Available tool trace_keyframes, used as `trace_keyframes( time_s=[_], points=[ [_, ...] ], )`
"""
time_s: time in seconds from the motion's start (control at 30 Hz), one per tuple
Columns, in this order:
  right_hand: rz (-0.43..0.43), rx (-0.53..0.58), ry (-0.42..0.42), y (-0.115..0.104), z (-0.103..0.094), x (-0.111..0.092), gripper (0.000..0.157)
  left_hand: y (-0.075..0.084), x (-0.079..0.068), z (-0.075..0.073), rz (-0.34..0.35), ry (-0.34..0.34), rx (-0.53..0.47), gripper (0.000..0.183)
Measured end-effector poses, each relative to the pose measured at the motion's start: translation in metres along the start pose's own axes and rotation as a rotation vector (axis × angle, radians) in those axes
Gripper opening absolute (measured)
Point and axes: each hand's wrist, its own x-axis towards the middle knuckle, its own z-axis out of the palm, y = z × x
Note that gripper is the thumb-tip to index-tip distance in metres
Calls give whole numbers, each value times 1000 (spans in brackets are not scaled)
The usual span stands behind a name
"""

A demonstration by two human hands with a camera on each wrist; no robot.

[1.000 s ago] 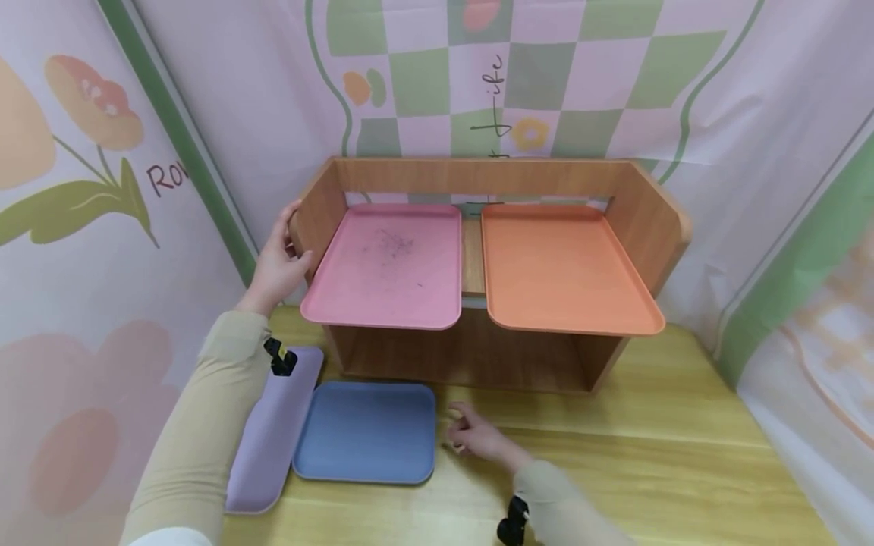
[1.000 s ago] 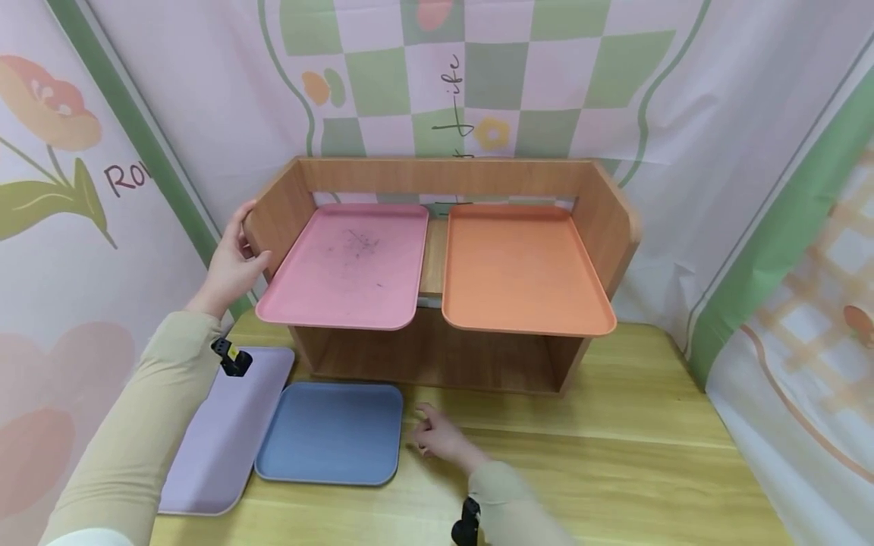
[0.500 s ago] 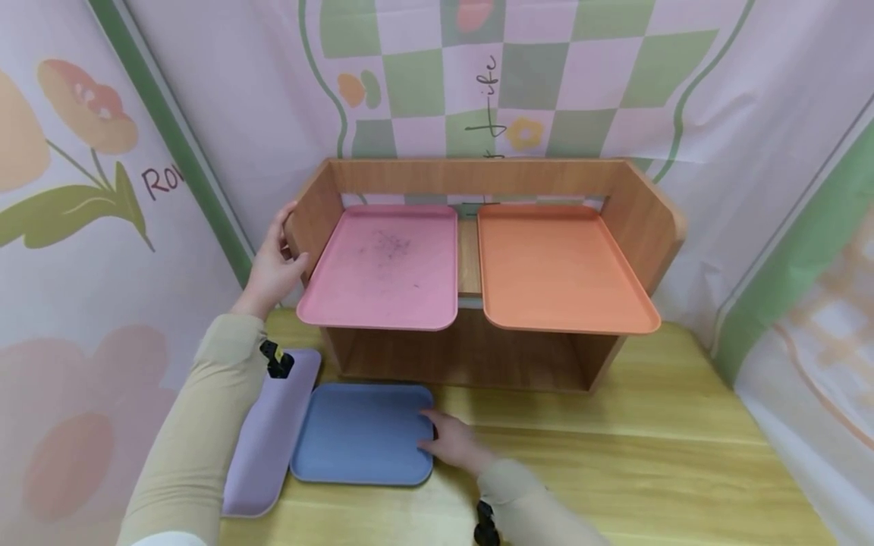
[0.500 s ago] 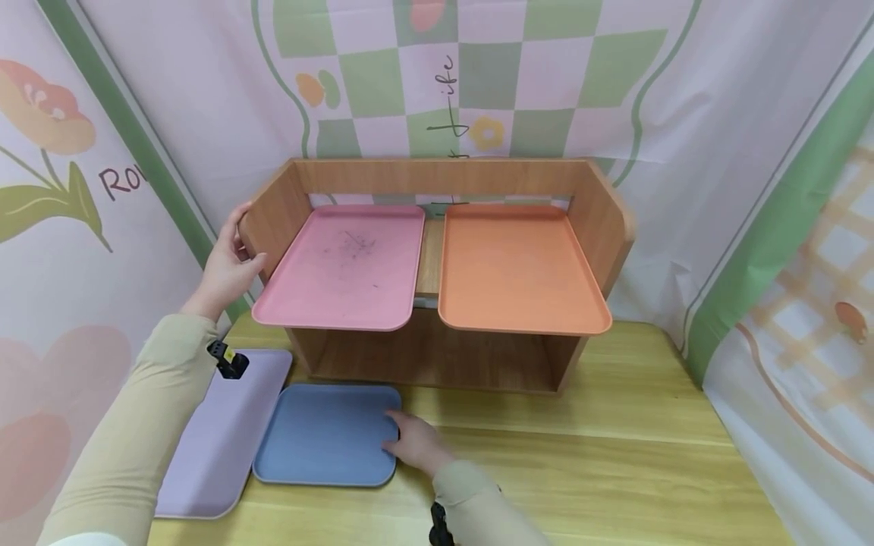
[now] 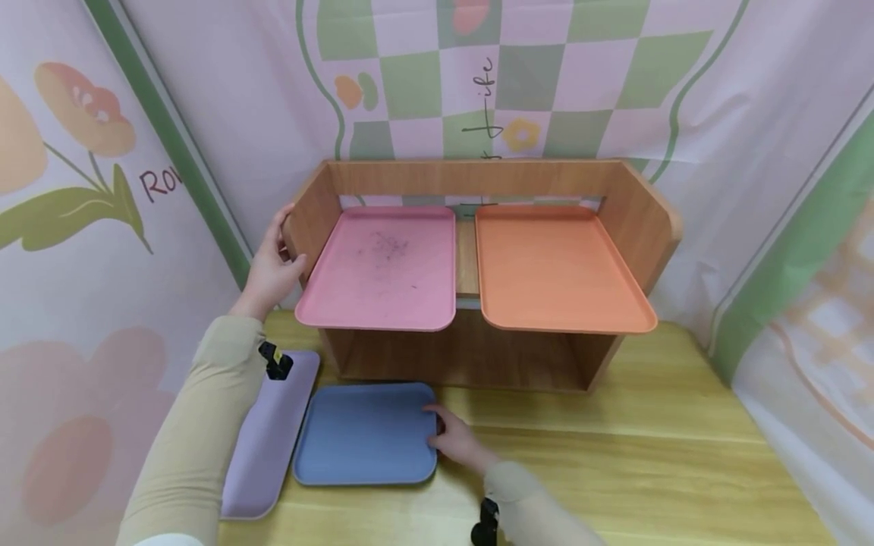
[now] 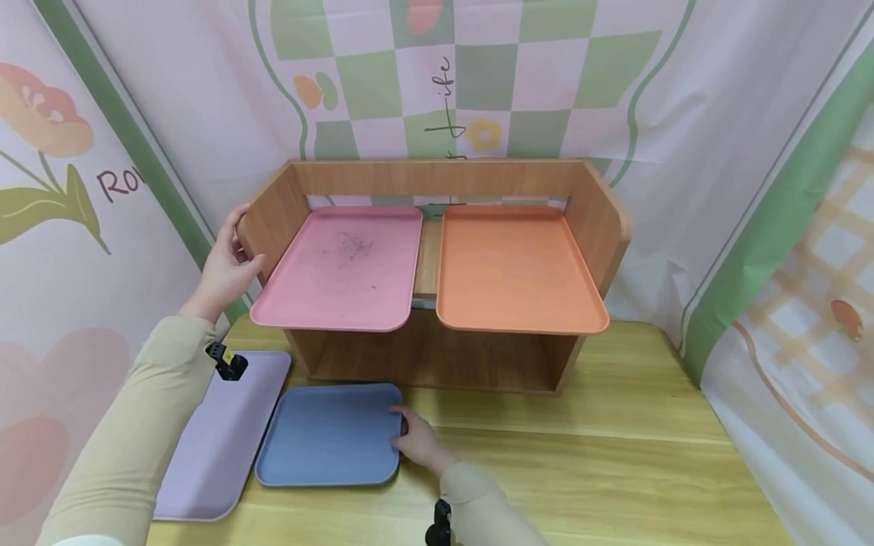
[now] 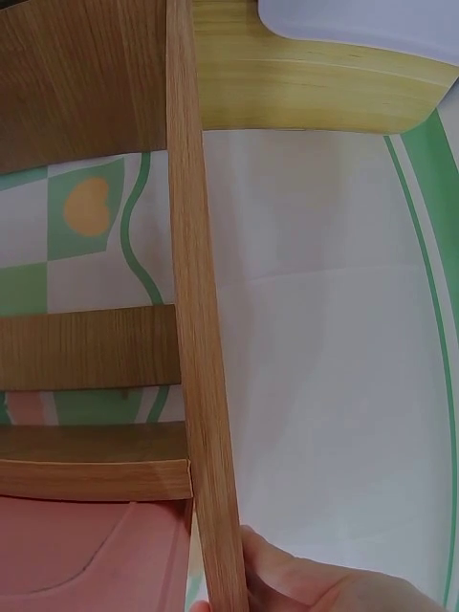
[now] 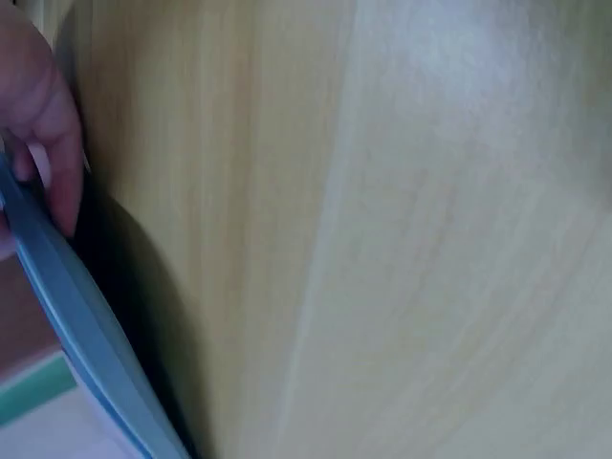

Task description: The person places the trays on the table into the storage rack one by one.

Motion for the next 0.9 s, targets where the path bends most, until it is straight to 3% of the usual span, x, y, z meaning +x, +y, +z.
trace_keyframes(
  time_s=[0.27, 0.4, 0.73, 0.9],
  points=[
    [137, 445, -196, 6, -15, -10, 63, 0, 0, 0, -16, 2, 5, 81],
    [142, 526, -231, 12, -21, -20, 62, 0, 0, 0, -15, -2, 10, 81],
    [167, 612, -153, 16, -31, -33, 66, 2, -3, -2, -21, -3, 18, 81],
    [182, 635, -58, 13, -38, -36, 65, 3, -2, -1, -21, -6, 14, 81]
  ],
)
